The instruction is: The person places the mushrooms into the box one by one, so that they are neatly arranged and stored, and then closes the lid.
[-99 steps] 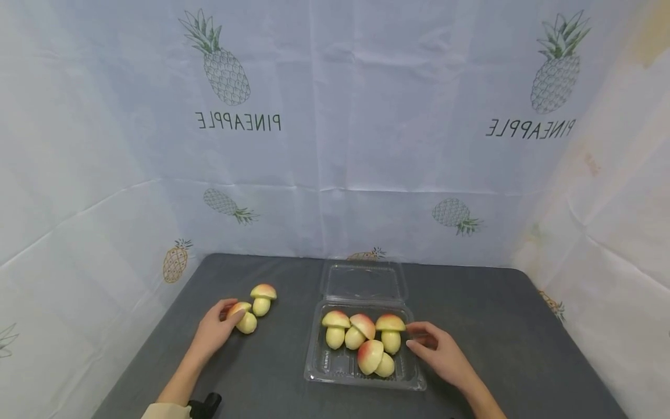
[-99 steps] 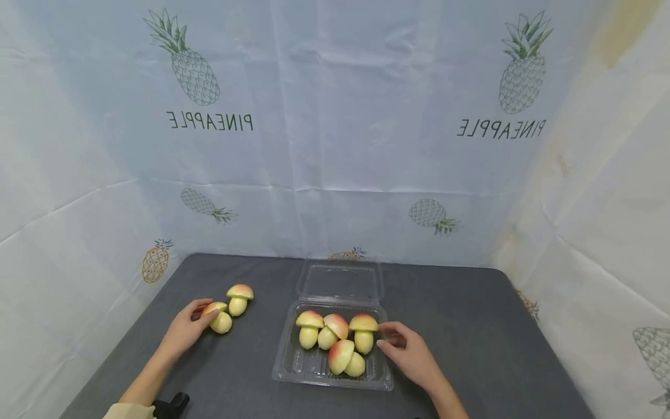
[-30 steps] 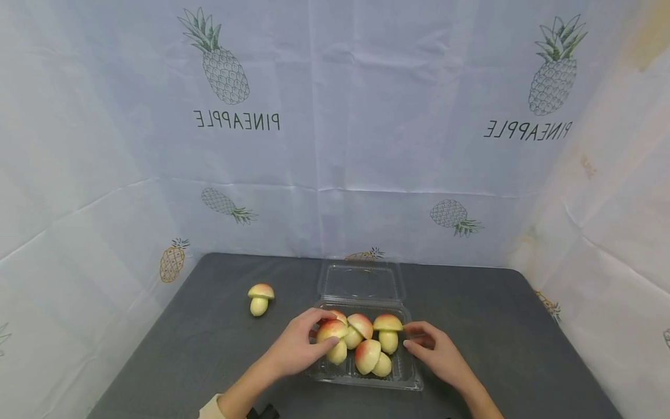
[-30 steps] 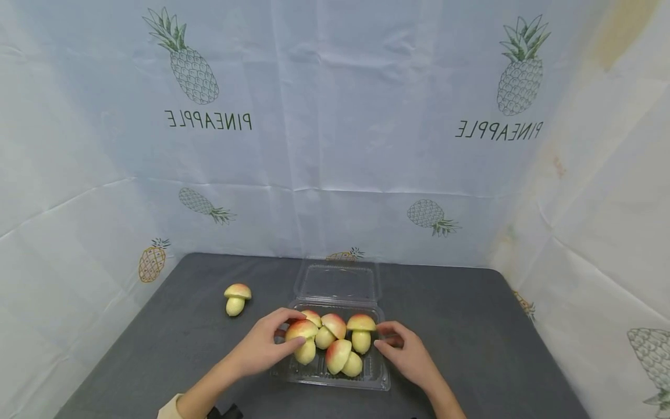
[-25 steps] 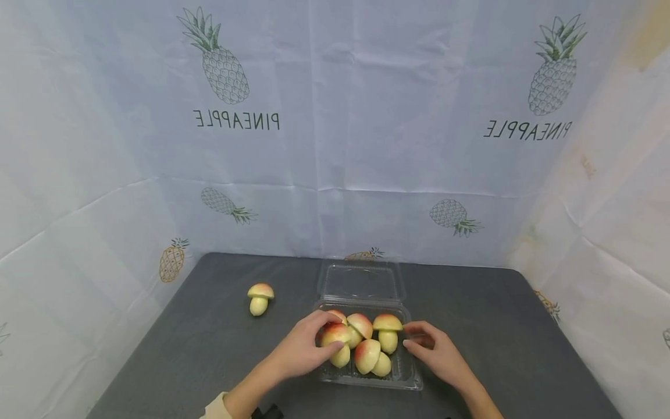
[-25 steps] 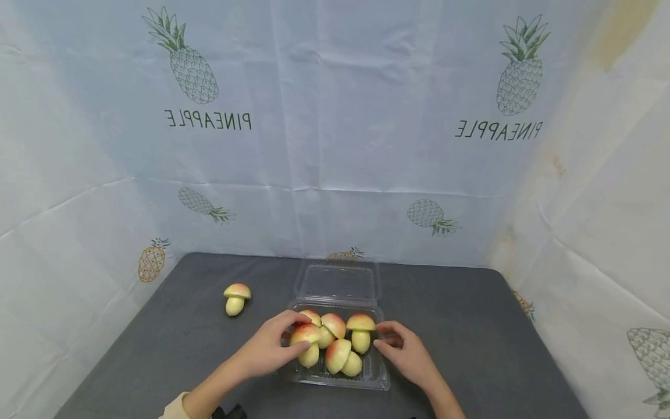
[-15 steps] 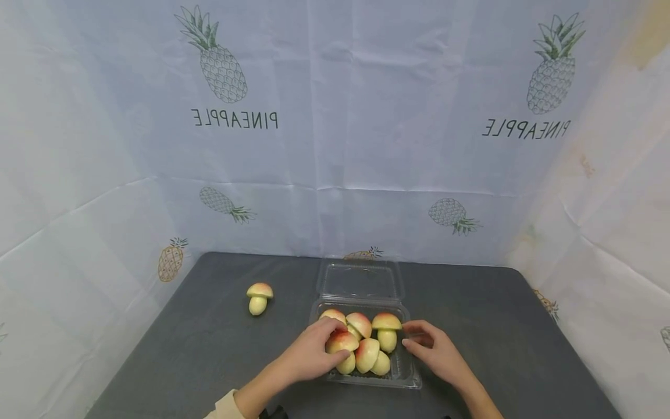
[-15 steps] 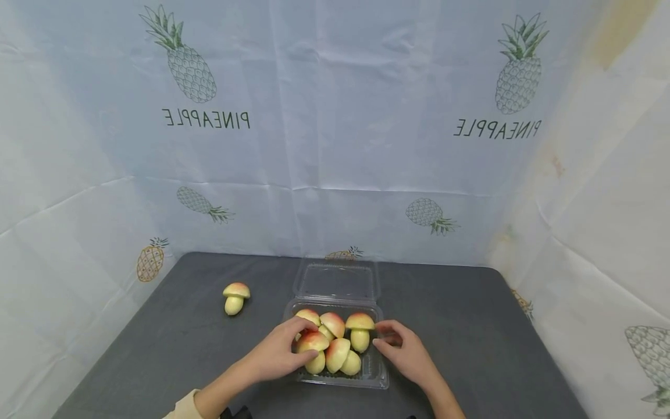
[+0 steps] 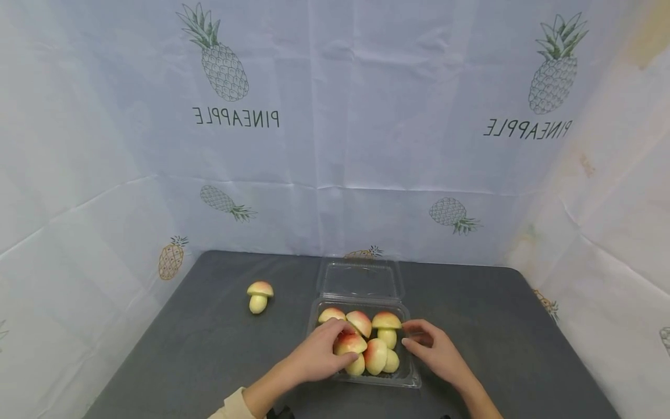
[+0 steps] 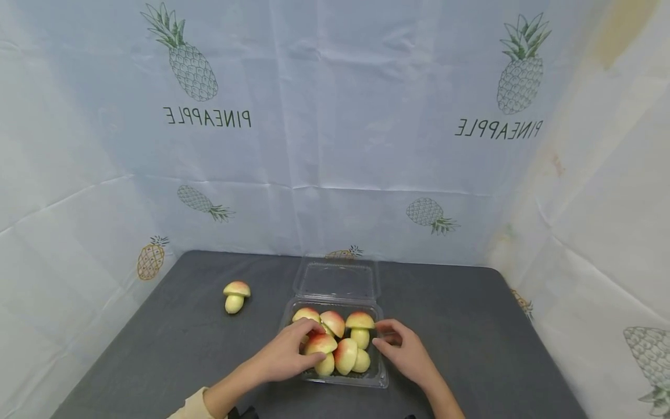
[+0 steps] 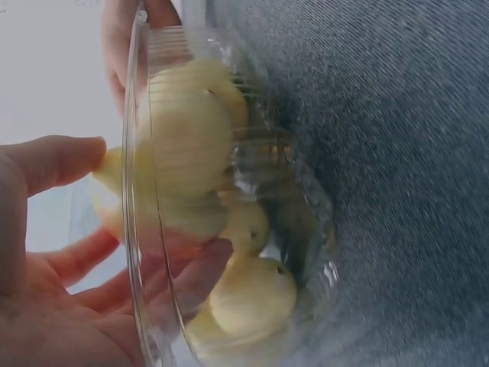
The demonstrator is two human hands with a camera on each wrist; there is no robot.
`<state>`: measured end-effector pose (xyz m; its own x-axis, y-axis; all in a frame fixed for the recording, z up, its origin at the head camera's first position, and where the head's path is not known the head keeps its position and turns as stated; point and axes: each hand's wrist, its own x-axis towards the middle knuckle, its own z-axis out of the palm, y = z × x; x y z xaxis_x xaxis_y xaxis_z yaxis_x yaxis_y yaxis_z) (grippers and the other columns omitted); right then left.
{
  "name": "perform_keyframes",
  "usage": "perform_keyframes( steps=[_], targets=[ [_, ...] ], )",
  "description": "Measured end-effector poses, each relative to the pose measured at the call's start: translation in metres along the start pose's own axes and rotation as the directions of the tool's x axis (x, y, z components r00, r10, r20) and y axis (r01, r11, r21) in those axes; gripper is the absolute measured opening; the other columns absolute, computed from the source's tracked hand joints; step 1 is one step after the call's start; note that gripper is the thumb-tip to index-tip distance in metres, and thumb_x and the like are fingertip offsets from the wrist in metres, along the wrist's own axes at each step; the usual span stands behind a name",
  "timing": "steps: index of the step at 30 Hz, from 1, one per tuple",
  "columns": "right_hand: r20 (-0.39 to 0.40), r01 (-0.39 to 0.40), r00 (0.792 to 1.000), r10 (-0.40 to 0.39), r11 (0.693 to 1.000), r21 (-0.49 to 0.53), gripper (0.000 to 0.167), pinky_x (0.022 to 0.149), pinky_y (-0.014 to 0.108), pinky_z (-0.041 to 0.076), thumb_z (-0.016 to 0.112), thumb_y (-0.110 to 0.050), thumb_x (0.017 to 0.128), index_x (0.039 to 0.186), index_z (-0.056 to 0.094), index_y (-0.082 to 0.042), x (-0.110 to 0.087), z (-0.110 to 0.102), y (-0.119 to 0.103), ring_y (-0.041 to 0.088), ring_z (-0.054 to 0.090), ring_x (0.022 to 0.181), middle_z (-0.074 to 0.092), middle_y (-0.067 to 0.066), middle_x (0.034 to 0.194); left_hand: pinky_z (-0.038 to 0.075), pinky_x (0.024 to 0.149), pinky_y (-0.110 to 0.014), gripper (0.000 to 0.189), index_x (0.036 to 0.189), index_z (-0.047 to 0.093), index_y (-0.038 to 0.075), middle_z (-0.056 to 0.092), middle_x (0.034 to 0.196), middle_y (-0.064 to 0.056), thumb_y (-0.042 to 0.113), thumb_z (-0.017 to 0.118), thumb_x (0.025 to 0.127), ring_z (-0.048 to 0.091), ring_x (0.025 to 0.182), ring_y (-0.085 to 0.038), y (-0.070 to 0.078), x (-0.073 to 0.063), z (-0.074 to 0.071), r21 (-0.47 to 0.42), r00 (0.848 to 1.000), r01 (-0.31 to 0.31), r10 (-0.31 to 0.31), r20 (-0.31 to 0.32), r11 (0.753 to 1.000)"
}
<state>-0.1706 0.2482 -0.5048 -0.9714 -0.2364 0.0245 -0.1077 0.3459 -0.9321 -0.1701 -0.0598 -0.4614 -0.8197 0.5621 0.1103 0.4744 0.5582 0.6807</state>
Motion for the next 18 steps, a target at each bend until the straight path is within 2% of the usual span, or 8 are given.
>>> perform_keyframes(
  steps=[9,18],
  targets=[
    [-0.006,-0.004,1.000,0.004,1.000,-0.011,0.041,0.082,0.029,0.058,0.070,-0.023,0.098,0.131,0.060,-0.002,0.0007,0.0016,-0.0012,0.026,0.066,0.106,0.060,0.021,0.129,0.050,0.087,-0.033,0.033,0.120,0.061,0.020,0.057,0.114,0.010,0.038,0.071,0.094,0.053,0.102,-0.008,0.0044,0.0020,0.0066,-0.012,1.000,0.011,-0.011,0.015,1.000],
    [-0.009,-0.005,1.000,0.005,1.000,-0.014,0.041,0.081,0.030,0.058,0.071,-0.025,0.097,0.130,0.061,-0.002,0.0005,0.0014,-0.0007,0.026,0.066,0.106,0.060,0.021,0.129,0.050,0.088,-0.032,0.033,0.116,0.062,0.020,0.058,0.114,0.011,0.036,0.076,0.091,0.054,0.104,-0.008,0.0038,0.0004,0.0095,0.035,1.000,-0.019,0.019,0.004,0.999]
  ],
)
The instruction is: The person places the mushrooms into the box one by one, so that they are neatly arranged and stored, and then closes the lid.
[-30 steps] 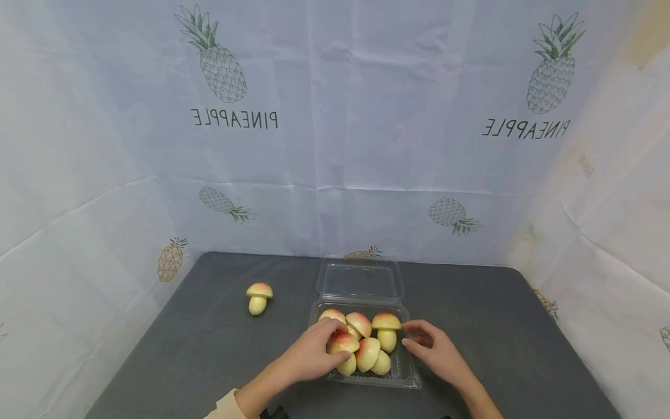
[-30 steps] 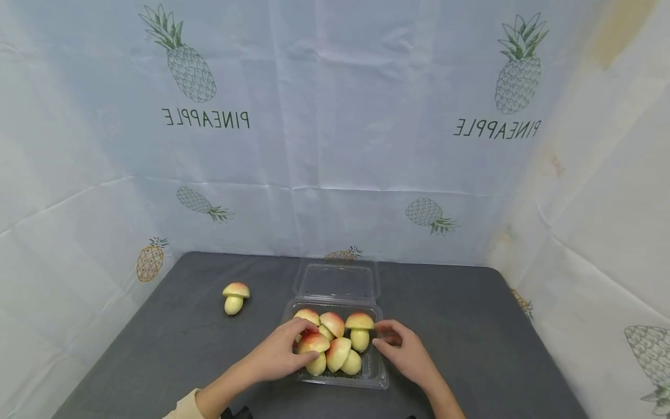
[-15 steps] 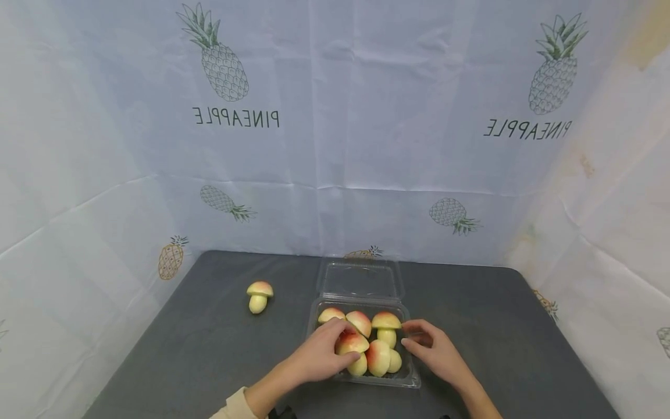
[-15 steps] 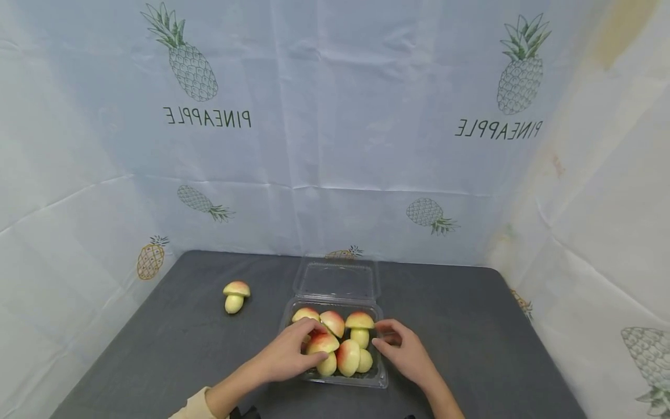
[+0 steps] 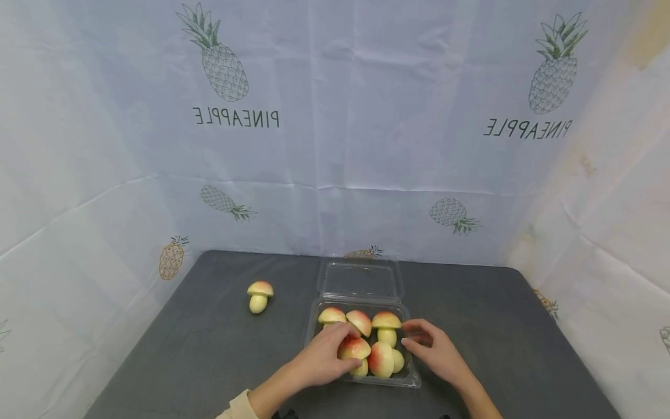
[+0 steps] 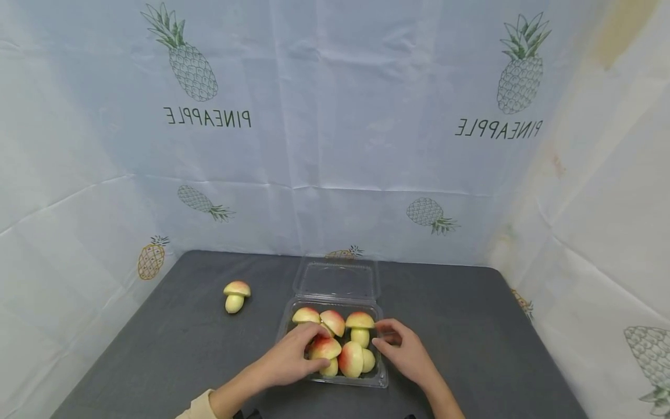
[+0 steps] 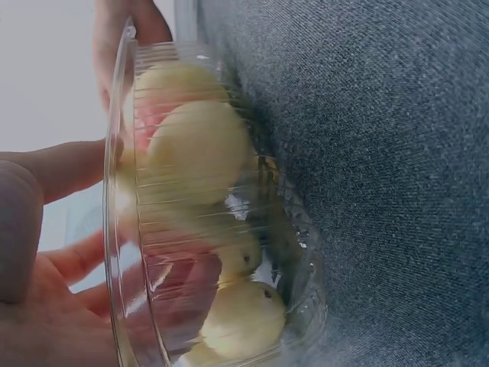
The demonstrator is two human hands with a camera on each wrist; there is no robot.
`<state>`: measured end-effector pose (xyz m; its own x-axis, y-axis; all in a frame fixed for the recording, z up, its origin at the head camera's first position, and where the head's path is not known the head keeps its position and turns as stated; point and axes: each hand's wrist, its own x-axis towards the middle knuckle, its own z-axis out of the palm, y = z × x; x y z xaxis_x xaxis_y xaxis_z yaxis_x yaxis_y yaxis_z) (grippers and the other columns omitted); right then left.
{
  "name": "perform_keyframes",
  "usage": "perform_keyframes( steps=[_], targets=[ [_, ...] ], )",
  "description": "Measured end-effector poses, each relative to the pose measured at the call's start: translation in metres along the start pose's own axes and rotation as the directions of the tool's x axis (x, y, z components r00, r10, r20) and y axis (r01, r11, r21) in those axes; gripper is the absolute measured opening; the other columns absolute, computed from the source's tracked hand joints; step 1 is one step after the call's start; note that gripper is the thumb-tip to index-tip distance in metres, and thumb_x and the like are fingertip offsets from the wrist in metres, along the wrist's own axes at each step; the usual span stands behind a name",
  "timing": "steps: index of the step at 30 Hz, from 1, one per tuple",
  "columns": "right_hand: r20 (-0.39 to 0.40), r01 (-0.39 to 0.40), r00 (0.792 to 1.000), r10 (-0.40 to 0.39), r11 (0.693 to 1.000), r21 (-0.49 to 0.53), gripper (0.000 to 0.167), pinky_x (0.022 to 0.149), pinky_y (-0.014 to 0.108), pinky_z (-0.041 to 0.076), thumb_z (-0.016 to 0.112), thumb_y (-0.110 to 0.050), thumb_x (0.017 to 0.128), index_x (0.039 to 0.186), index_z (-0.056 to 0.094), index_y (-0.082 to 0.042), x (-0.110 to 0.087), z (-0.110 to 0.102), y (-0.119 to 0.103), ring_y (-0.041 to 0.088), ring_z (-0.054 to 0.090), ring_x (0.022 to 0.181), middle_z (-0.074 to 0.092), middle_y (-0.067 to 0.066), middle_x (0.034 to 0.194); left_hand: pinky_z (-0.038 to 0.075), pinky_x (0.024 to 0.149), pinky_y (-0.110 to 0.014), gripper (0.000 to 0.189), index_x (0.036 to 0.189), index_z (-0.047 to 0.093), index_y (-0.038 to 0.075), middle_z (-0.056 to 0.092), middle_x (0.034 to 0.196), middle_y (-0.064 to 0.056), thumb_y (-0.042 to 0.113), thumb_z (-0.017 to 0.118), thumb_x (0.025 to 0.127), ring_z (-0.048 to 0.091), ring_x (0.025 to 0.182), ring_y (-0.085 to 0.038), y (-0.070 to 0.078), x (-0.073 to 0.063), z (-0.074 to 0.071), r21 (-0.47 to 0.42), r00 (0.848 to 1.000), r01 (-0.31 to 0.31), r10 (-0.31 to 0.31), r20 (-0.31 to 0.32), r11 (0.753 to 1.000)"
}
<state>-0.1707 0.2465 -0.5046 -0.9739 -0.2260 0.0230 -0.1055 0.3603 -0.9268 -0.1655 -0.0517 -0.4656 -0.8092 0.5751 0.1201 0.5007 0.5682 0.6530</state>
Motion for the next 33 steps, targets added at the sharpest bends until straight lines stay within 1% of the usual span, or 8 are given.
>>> perform_keyframes(
  steps=[6,11,14,19,22,27,30,33],
  targets=[
    [-0.001,-0.001,1.000,0.001,1.000,-0.003,0.041,0.082,0.030,0.057,0.070,-0.025,0.098,0.130,0.061,-0.002,0.000,0.001,0.000,0.025,0.066,0.106,0.061,0.020,0.129,0.050,0.091,-0.034,0.038,0.120,0.063,0.019,0.059,0.119,0.007,0.040,0.076,0.091,0.054,0.109,-0.011,-0.001,-0.004,-0.001,0.018,1.000,-0.005,0.005,0.005,1.000],
    [0.000,0.002,1.000,-0.002,1.000,0.002,0.041,0.081,0.030,0.057,0.071,-0.025,0.097,0.131,0.061,-0.003,-0.001,0.001,0.000,0.025,0.067,0.105,0.061,0.020,0.129,0.051,0.089,-0.032,0.040,0.125,0.063,0.015,0.059,0.124,0.005,0.039,0.072,0.095,0.055,0.107,-0.012,-0.002,-0.007,-0.006,-0.009,1.000,0.010,-0.010,0.012,1.000],
    [0.004,0.005,1.000,-0.005,1.000,0.004,0.041,0.081,0.030,0.057,0.071,-0.025,0.098,0.131,0.061,-0.003,-0.001,0.000,0.001,0.025,0.067,0.105,0.061,0.020,0.129,0.052,0.086,-0.030,0.041,0.127,0.063,0.012,0.059,0.124,0.004,0.037,0.070,0.097,0.058,0.105,-0.014,-0.003,-0.009,-0.011,-0.025,1.000,0.020,-0.020,0.013,0.999],
    [0.009,0.004,1.000,-0.004,1.000,0.005,0.042,0.081,0.030,0.057,0.071,-0.025,0.098,0.131,0.060,-0.003,0.000,-0.001,0.001,0.026,0.067,0.106,0.060,0.020,0.130,0.057,0.087,-0.035,0.038,0.127,0.063,0.008,0.061,0.126,-0.001,0.034,0.067,0.099,0.063,0.112,-0.025,-0.004,-0.013,-0.022,-0.049,1.000,0.015,-0.015,0.001,0.999],
    [0.011,0.001,1.000,-0.001,1.000,0.006,0.042,0.080,0.030,0.057,0.071,-0.025,0.098,0.131,0.060,-0.002,0.000,-0.002,0.001,0.026,0.067,0.105,0.060,0.021,0.130,0.057,0.085,-0.035,0.036,0.126,0.064,0.007,0.063,0.125,-0.004,0.033,0.065,0.101,0.063,0.111,-0.029,-0.004,-0.016,-0.030,-0.062,1.000,0.022,-0.022,-0.003,0.998],
    [0.010,0.007,1.000,-0.007,1.000,0.014,0.043,0.079,0.030,0.058,0.071,-0.024,0.097,0.132,0.060,-0.001,0.000,-0.002,0.001,0.025,0.067,0.103,0.060,0.022,0.129,0.056,0.085,-0.038,0.031,0.121,0.067,0.006,0.066,0.117,-0.006,0.030,0.063,0.102,0.063,0.105,-0.025,-0.008,-0.020,-0.041,-0.066,0.998,0.016,-0.020,-0.060,0.998],
    [0.009,0.008,1.000,-0.008,1.000,0.014,0.043,0.080,0.030,0.058,0.071,-0.023,0.098,0.132,0.059,-0.001,0.001,-0.002,0.001,0.024,0.067,0.103,0.060,0.022,0.129,0.058,0.084,-0.040,0.026,0.116,0.068,0.006,0.066,0.110,-0.002,0.027,0.062,0.103,0.064,0.099,-0.020,-0.013,-0.022,-0.048,-0.065,0.994,0.001,-0.008,-0.112,0.998],
    [0.009,0.009,1.000,-0.009,1.000,0.016,0.042,0.080,0.030,0.058,0.071,-0.023,0.098,0.132,0.059,-0.001,0.001,-0.002,0.001,0.022,0.067,0.103,0.060,0.022,0.130,0.058,0.082,-0.039,0.023,0.114,0.069,0.006,0.066,0.107,0.004,0.025,0.060,0.104,0.064,0.095,-0.015,-0.018,-0.025,-0.054,-0.054,0.988,0.007,-0.015,-0.152,0.999]
  ],
)
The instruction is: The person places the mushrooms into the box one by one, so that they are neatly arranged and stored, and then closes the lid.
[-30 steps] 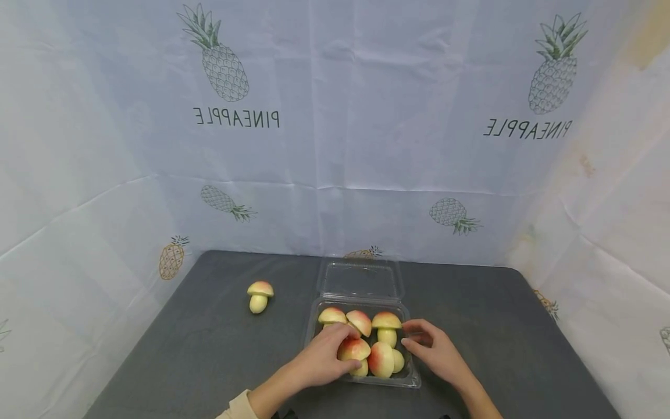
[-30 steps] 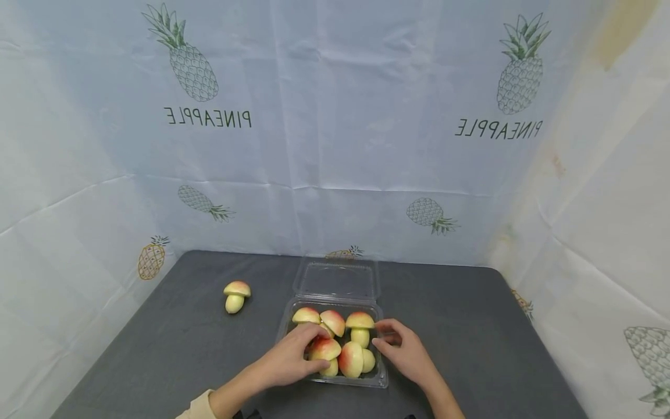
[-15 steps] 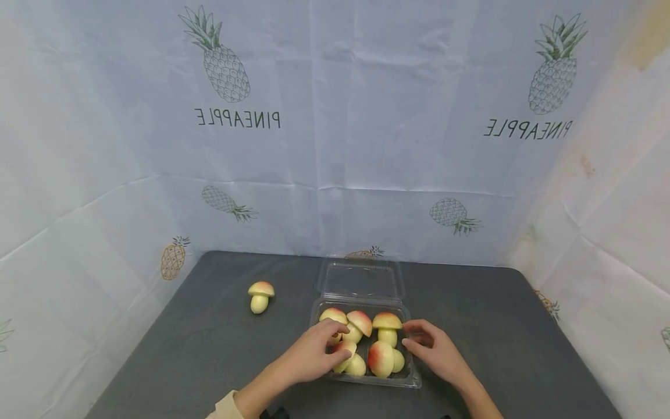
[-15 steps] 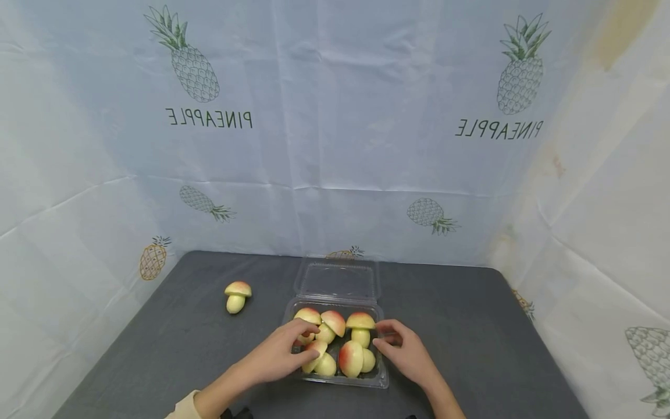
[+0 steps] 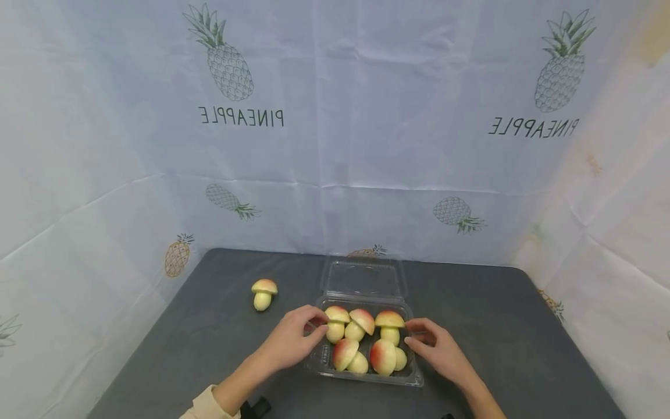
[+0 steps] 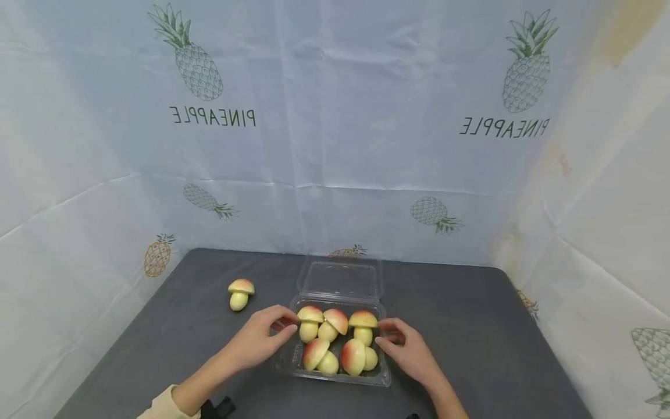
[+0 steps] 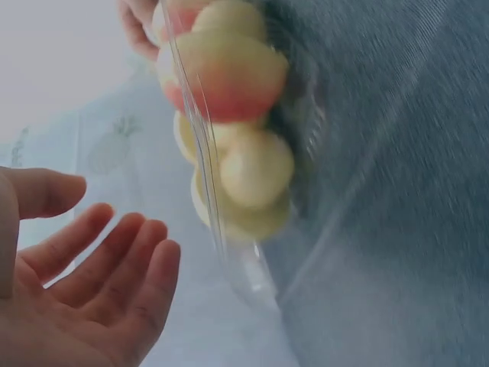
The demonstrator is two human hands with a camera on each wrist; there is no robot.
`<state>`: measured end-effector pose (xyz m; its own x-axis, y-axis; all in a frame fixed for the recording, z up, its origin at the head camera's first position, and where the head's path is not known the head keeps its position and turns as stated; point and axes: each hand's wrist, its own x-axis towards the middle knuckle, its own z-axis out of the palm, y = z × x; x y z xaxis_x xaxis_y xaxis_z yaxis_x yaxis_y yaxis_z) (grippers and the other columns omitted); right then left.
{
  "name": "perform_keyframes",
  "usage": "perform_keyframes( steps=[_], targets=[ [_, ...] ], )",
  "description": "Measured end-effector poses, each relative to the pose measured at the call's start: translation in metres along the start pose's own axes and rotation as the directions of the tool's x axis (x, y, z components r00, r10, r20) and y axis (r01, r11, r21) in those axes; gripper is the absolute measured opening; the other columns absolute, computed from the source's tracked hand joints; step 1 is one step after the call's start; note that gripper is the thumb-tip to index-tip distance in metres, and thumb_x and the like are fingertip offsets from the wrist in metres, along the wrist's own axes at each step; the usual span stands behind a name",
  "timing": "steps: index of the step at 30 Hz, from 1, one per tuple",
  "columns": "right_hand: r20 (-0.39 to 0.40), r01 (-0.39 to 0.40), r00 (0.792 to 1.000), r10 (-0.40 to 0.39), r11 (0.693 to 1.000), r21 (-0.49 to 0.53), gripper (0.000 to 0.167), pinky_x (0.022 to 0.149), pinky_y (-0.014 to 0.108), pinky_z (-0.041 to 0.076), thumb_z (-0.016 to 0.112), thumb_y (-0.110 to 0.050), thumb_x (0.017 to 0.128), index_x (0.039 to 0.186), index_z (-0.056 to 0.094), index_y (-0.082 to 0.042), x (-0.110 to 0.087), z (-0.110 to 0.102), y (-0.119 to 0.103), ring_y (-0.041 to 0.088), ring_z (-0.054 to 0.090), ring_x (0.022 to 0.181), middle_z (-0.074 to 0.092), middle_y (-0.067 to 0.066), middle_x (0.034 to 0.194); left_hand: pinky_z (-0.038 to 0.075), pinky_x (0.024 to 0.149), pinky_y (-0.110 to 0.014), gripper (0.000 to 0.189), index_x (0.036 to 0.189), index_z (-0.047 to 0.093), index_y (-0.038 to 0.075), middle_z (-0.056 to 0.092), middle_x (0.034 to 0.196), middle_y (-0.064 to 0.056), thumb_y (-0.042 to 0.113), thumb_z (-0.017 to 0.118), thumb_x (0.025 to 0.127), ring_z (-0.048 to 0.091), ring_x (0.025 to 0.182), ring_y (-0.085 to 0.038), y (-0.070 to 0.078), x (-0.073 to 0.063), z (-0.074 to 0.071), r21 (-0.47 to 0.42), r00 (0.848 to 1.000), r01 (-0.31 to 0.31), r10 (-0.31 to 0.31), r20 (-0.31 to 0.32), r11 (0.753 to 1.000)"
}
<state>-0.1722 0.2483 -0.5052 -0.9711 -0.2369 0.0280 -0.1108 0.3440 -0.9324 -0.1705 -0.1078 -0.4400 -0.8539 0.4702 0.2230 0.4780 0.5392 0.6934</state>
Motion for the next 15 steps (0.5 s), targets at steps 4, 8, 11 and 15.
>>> perform_keyframes(
  steps=[4,8,11,15],
  targets=[
    [-0.003,0.005,1.000,-0.005,1.000,0.000,0.042,0.080,0.030,0.058,0.071,-0.023,0.098,0.132,0.060,0.000,0.000,0.000,0.000,0.021,0.068,0.103,0.060,0.022,0.130,0.058,0.082,-0.037,0.019,0.114,0.070,0.009,0.066,0.106,0.007,0.023,0.061,0.104,0.064,0.096,-0.013,-0.006,-0.002,-0.010,0.024,0.999,0.033,-0.032,-0.037,0.999],
    [-0.001,0.007,1.000,-0.007,1.000,-0.005,0.042,0.080,0.030,0.058,0.070,-0.023,0.098,0.132,0.059,0.000,0.000,0.000,0.001,0.021,0.068,0.103,0.060,0.022,0.130,0.058,0.081,-0.034,0.016,0.112,0.070,0.012,0.066,0.104,0.007,0.022,0.063,0.103,0.065,0.096,-0.014,-0.011,-0.005,-0.021,0.040,0.995,0.060,-0.057,-0.081,0.997],
    [0.001,0.004,1.000,-0.004,1.000,-0.005,0.043,0.080,0.030,0.058,0.071,-0.024,0.098,0.132,0.059,0.000,0.000,0.000,0.001,0.023,0.068,0.103,0.060,0.023,0.130,0.058,0.081,-0.033,0.013,0.111,0.070,0.013,0.066,0.104,0.007,0.021,0.064,0.102,0.065,0.095,-0.014,-0.014,-0.007,-0.028,0.046,0.991,0.059,-0.052,-0.127,0.997],
    [0.002,-0.002,1.000,0.002,1.000,-0.001,0.042,0.080,0.030,0.058,0.070,-0.023,0.098,0.132,0.059,0.000,0.000,0.000,0.000,0.024,0.067,0.104,0.060,0.023,0.130,0.058,0.081,-0.032,0.011,0.110,0.070,0.014,0.067,0.104,0.007,0.019,0.067,0.100,0.065,0.095,-0.014,-0.021,-0.008,-0.034,0.045,0.978,0.037,-0.027,-0.206,0.998]
  ],
)
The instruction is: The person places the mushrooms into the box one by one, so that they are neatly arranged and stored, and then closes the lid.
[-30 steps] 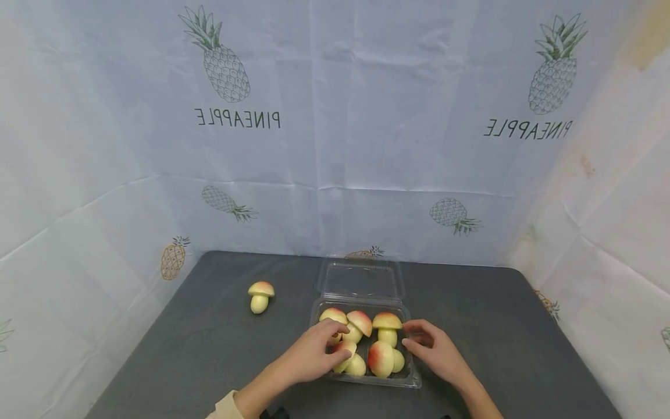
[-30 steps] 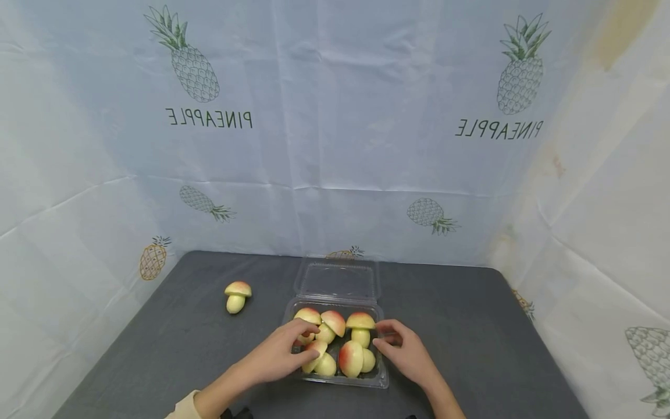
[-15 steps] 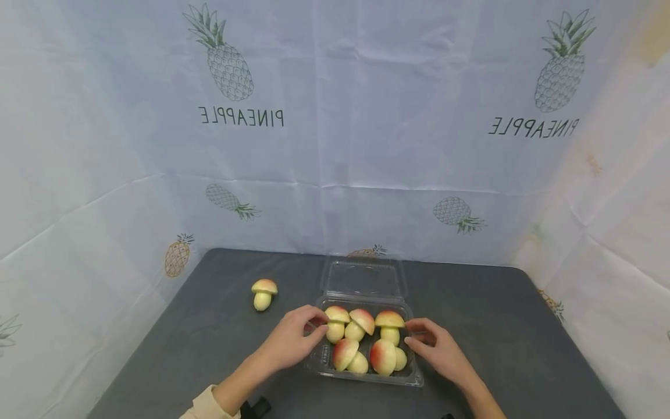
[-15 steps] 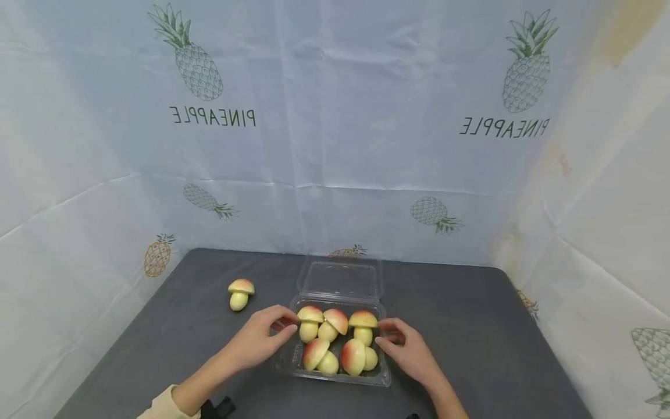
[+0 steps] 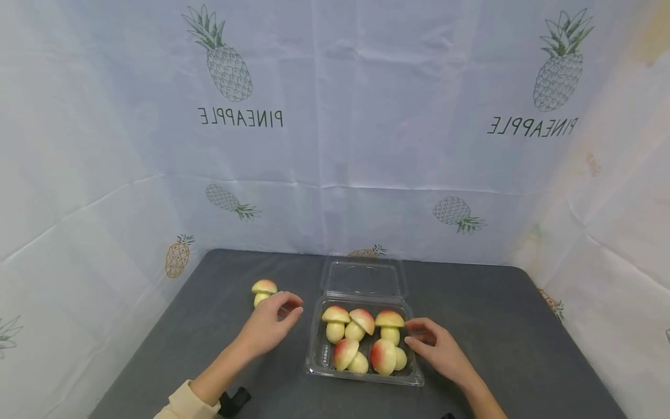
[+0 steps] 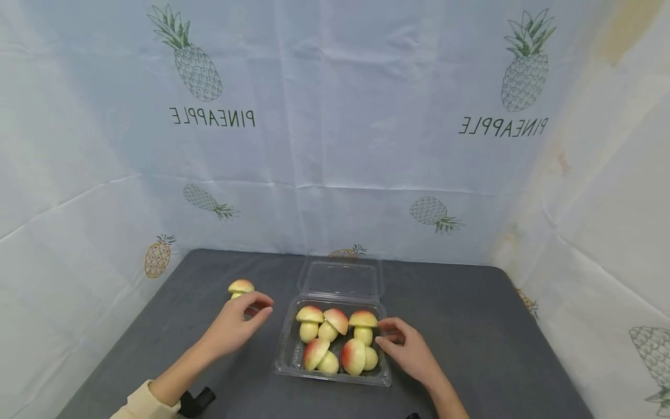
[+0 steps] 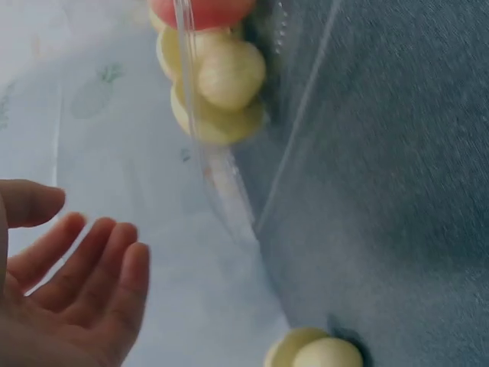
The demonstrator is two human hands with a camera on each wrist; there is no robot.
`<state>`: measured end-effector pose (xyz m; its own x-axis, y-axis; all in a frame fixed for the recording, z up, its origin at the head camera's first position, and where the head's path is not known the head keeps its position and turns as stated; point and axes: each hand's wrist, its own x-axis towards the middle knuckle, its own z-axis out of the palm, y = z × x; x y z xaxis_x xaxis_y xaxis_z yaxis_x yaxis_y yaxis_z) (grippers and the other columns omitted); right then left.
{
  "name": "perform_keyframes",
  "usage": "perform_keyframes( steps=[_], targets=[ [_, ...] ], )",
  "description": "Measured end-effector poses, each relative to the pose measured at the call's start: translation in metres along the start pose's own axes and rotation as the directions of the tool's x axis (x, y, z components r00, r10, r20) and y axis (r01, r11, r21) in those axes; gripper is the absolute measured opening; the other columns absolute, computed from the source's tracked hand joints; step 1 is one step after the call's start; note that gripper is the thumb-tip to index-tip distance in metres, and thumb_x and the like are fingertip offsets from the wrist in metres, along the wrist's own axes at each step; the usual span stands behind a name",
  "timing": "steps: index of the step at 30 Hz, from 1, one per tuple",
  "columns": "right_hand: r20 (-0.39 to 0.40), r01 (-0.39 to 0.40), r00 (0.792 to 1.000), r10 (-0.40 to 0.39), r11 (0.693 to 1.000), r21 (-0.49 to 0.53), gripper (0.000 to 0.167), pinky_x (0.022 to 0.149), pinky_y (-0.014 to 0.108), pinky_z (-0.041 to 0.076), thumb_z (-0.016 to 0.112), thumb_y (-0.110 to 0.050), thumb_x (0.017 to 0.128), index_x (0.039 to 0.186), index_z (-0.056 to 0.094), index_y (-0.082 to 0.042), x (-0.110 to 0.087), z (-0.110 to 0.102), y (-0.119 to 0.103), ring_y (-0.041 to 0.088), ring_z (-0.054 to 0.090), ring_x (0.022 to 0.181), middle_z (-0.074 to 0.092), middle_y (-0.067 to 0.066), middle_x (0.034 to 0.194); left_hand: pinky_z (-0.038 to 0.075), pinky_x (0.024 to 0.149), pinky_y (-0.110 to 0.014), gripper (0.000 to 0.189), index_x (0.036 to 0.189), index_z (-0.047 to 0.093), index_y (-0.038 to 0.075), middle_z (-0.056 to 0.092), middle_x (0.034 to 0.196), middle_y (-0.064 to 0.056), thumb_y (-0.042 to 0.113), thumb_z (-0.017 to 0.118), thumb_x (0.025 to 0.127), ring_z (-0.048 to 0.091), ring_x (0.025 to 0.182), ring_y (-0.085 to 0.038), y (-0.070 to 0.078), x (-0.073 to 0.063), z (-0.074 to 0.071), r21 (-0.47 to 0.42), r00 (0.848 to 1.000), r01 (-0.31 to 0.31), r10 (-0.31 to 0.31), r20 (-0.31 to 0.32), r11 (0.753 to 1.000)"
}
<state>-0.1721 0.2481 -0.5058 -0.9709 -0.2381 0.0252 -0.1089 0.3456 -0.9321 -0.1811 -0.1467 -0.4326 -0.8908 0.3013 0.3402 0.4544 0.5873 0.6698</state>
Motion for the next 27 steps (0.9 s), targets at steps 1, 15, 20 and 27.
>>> perform_keyframes(
  steps=[1,15,20,27],
  targets=[
    [0.000,-0.001,1.000,0.001,1.000,0.000,0.042,0.080,0.030,0.058,0.070,-0.023,0.098,0.132,0.059,0.000,0.000,0.000,0.000,0.024,0.067,0.105,0.060,0.023,0.130,0.058,0.080,-0.032,0.011,0.110,0.070,0.014,0.068,0.103,0.007,0.018,0.068,0.099,0.066,0.095,-0.013,-0.002,0.000,-0.001,0.001,1.000,-0.008,0.008,-0.022,1.000],
    [0.011,0.003,1.000,-0.003,1.000,0.009,0.043,0.080,0.030,0.058,0.070,-0.024,0.098,0.133,0.058,-0.001,-0.001,-0.001,0.000,0.023,0.067,0.103,0.059,0.023,0.130,0.060,0.080,-0.046,0.013,0.107,0.071,0.006,0.068,0.099,0.003,0.012,0.073,0.096,0.067,0.091,-0.020,-0.046,0.013,-0.016,0.041,0.979,-0.051,0.058,-0.197,0.998],
    [0.008,-0.004,1.000,0.004,1.000,0.013,0.044,0.080,0.030,0.058,0.070,-0.025,0.098,0.133,0.059,-0.001,-0.001,-0.001,0.000,0.025,0.067,0.104,0.059,0.023,0.130,0.059,0.080,-0.047,0.014,0.107,0.071,0.003,0.069,0.098,-0.001,0.009,0.073,0.095,0.067,0.091,-0.022,-0.058,0.018,-0.022,0.042,0.969,-0.017,0.027,-0.247,0.999],
    [0.008,-0.003,1.000,0.003,1.000,0.011,0.044,0.080,0.030,0.058,0.071,-0.025,0.098,0.132,0.059,-0.001,-0.001,-0.001,0.000,0.025,0.067,0.104,0.059,0.023,0.130,0.059,0.082,-0.050,0.013,0.108,0.071,0.004,0.068,0.101,-0.005,0.010,0.072,0.096,0.067,0.093,-0.026,-0.069,0.025,-0.027,0.069,0.965,-0.010,0.028,-0.259,0.998]
  ],
)
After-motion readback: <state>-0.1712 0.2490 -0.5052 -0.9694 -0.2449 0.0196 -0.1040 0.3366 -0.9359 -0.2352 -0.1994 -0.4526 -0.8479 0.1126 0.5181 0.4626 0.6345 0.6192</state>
